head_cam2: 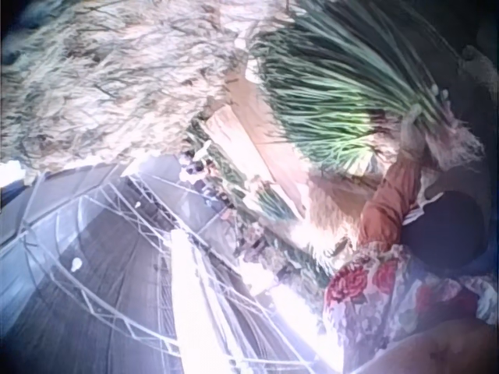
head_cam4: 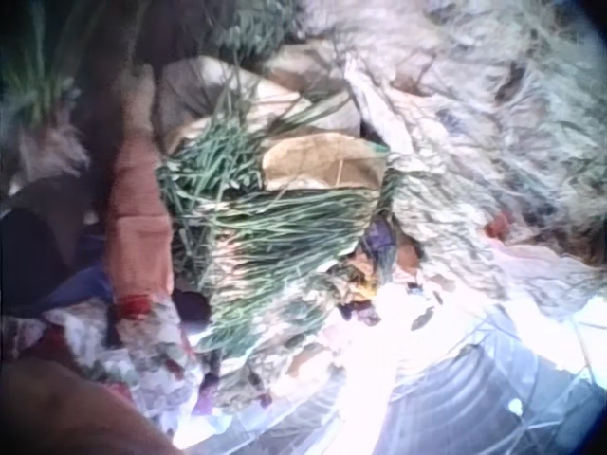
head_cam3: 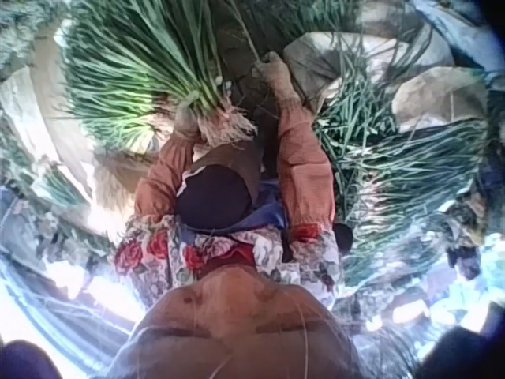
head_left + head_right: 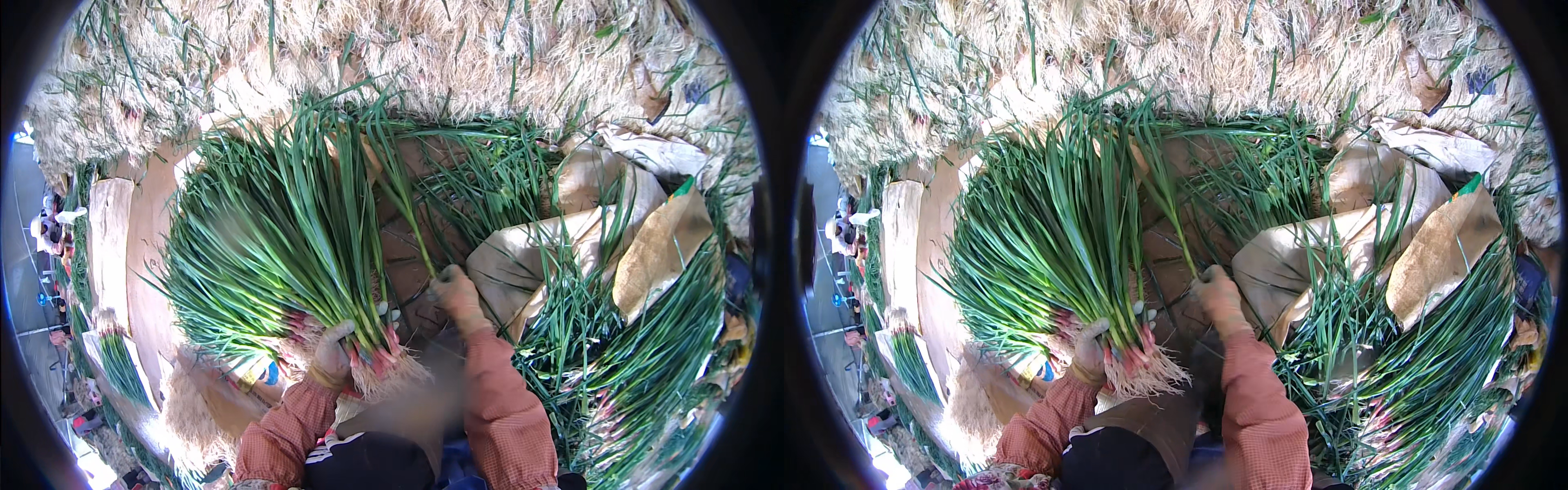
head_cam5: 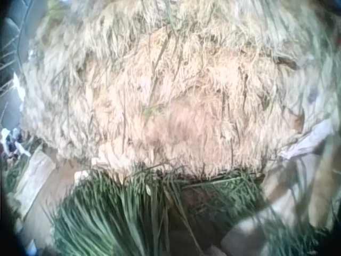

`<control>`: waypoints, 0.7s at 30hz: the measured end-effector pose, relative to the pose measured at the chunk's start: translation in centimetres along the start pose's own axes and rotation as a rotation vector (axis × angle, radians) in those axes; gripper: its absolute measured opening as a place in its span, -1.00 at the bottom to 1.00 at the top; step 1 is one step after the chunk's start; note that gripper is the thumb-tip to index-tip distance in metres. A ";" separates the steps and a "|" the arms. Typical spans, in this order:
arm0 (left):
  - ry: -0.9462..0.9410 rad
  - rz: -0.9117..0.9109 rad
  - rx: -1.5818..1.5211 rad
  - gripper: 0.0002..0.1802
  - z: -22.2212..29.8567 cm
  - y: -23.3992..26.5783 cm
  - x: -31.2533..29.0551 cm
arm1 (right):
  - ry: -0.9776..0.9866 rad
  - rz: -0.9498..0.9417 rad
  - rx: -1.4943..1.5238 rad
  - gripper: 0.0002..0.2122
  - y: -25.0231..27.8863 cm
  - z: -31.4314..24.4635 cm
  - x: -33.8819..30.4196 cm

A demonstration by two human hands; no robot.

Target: The person gathers green onions, aligns the roots, and ties them into bundles using a rubber band. The person places the finished bundles into a sack.

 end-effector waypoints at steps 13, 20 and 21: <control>-0.039 0.153 0.026 -0.39 -0.1 -0.8 0.0 | -0.114 -0.467 0.410 -0.71 -3.8 -8.6 -2.8; -0.064 0.151 0.035 -0.46 0.2 -1.9 -0.4 | 0.367 -0.341 -0.300 -0.67 -2.7 -8.7 -4.0; -0.059 0.147 0.020 -0.45 -0.2 -1.2 -0.2 | 0.453 -0.333 -0.343 -0.67 -1.6 -9.6 -4.7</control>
Point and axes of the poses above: each hand's wrist, its own x-axis towards the middle knuckle, its own y-axis out of the back of the hand, z = x × y, the point moved 3 cm from there along x, towards the middle knuckle, and after that the axes turned 7 degrees about z, right-handed, at the moved point
